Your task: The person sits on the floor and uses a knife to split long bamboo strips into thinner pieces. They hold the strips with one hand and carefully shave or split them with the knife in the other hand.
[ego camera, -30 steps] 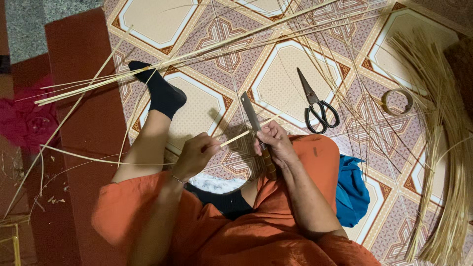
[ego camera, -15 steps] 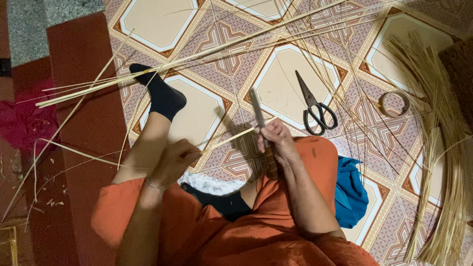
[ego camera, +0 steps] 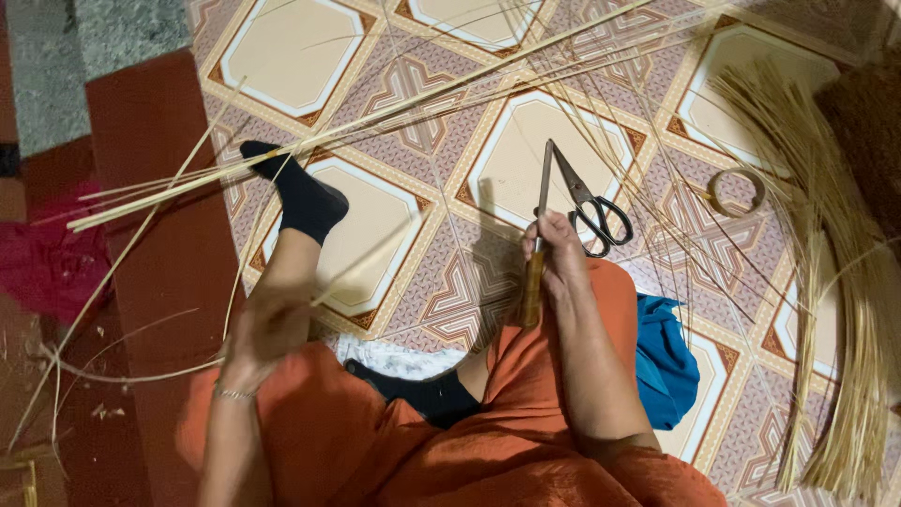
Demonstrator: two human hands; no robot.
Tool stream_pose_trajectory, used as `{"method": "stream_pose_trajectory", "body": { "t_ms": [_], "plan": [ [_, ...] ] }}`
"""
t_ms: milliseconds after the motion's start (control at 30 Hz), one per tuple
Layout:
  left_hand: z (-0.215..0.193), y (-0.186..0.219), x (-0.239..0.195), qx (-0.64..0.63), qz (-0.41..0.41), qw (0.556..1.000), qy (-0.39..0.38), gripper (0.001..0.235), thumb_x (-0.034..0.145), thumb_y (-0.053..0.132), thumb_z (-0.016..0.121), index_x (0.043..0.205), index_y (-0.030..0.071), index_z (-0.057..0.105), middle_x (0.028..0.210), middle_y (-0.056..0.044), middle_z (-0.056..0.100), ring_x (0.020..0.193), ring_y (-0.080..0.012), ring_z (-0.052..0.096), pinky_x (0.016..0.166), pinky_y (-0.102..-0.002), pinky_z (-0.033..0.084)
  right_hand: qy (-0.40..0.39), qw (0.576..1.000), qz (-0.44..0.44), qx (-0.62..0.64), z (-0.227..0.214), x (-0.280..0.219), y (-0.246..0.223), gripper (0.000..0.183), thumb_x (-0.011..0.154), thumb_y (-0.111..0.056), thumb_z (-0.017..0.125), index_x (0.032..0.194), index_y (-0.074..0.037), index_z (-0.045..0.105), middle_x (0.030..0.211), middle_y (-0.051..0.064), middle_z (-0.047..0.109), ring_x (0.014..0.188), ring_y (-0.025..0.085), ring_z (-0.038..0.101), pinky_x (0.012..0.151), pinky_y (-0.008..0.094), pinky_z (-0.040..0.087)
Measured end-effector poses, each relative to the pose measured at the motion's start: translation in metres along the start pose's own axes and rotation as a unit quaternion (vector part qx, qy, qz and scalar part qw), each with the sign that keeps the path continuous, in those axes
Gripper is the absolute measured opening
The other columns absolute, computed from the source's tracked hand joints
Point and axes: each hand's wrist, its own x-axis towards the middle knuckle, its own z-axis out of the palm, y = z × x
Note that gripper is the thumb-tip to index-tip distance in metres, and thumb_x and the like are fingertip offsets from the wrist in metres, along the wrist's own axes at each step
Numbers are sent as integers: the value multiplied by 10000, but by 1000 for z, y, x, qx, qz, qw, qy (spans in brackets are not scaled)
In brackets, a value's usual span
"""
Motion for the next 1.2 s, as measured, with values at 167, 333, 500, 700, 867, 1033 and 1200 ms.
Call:
{"method": "stream_pose_trajectory", "body": {
  "t_ms": [167,333,500,700,867,1033,1200],
  "plan": [
    [-6,34,-4,635,308,700,110,77,977,153,724,1012,99,766,1015,-40,673,931,-213,584,834,-367,480,27,997,68,-20,-5,9,26,92,1014,-170,572,1054,-88,563,775,94,671,601,173,634,517,290,536],
    [-1,65,3,751,296,567,162,56,975,200,799,1003,151,794,1044,-34,654,1004,-247,570,865,-402,442,-63,983,168,-41,28,1,53,492,886,-165,757,1310,-42,541,727,70,663,447,89,533,355,212,409],
    [17,102,30,809,286,491,148,105,1000,140,773,1101,154,749,1069,-40,639,919,-165,602,813,-306,461,-65,973,158,-157,42,-9,55,636,852,-90,787,1399,-18,472,740,127,686,442,96,547,365,239,436],
    [142,171,89,786,494,356,102,43,1021,61,705,1017,95,678,1136,-78,660,1027,-205,635,908,-329,507,-18,975,126,-184,38,-7,66,624,873,-128,752,1411,-6,460,719,89,676,429,72,520,350,223,414],
    [302,152,125,643,651,404,-1,108,923,-22,721,1026,-10,689,1140,-185,664,1102,-344,654,971,-423,572,0,970,109,-215,29,-1,81,575,900,-139,754,1388,13,491,711,75,647,447,91,526,368,238,416],
    [447,35,151,470,688,531,-157,139,740,-4,706,859,5,634,810,-132,555,796,-302,579,729,-421,500,-33,954,-8,-297,22,11,97,500,948,-185,754,1327,40,518,733,76,651,507,112,554,415,257,434],
    [485,-82,167,502,594,585,-230,41,791,18,648,831,15,639,948,-138,592,892,-306,599,792,-444,495,-13,982,48,-184,21,-6,100,602,902,-205,775,1400,-18,494,735,59,646,517,113,548,426,255,431]
  ]
}}
